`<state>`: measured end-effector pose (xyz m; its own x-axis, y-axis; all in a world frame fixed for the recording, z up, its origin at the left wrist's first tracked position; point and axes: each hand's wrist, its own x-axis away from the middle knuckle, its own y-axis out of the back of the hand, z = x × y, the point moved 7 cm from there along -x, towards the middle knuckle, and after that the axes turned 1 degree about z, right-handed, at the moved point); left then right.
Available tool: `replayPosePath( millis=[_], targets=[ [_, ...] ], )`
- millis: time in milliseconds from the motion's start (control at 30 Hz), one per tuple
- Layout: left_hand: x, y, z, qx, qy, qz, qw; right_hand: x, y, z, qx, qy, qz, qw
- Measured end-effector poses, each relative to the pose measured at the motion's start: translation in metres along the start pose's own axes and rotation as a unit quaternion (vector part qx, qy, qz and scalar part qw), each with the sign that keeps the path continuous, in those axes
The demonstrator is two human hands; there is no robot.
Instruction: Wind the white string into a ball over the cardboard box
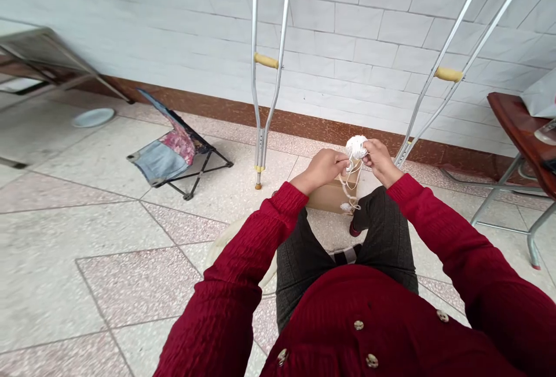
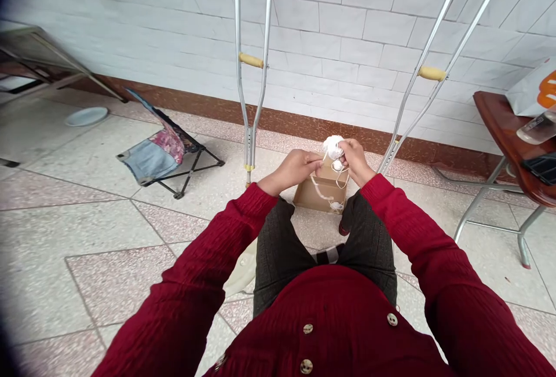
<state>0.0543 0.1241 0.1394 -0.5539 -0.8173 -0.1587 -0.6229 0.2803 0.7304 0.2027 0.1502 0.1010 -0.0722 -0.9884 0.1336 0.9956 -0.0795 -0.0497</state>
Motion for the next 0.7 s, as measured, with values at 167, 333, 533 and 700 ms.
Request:
replayPosePath(
  millis=[167, 333, 533, 700],
  targets=[
    [0.018, -0.013, 0.009, 0.142, -0.010, 0.001, 0.990, 0.021, -0.030, 0.019, -0.198, -0.083, 0.126, 0.968],
    [0.025, -0.023, 0.025, 0.095, -0.025, -0.003, 0.995, 0.052, -0.030, 0.019, -0.211, -0.109, 0.196, 0.951],
    [0.019, -0.015, 0.025, -0.131, -0.100, -0.005, 0.986, 0.078, -0.021, -0.025, -0.113, -0.200, 0.271, 0.935],
    [0.012, 0.007, 0.018, -0.234, -0.121, -0.034, 0.964, 0.073, -0.012, -0.052, 0.040, -0.156, 0.234, 0.959]
  ],
)
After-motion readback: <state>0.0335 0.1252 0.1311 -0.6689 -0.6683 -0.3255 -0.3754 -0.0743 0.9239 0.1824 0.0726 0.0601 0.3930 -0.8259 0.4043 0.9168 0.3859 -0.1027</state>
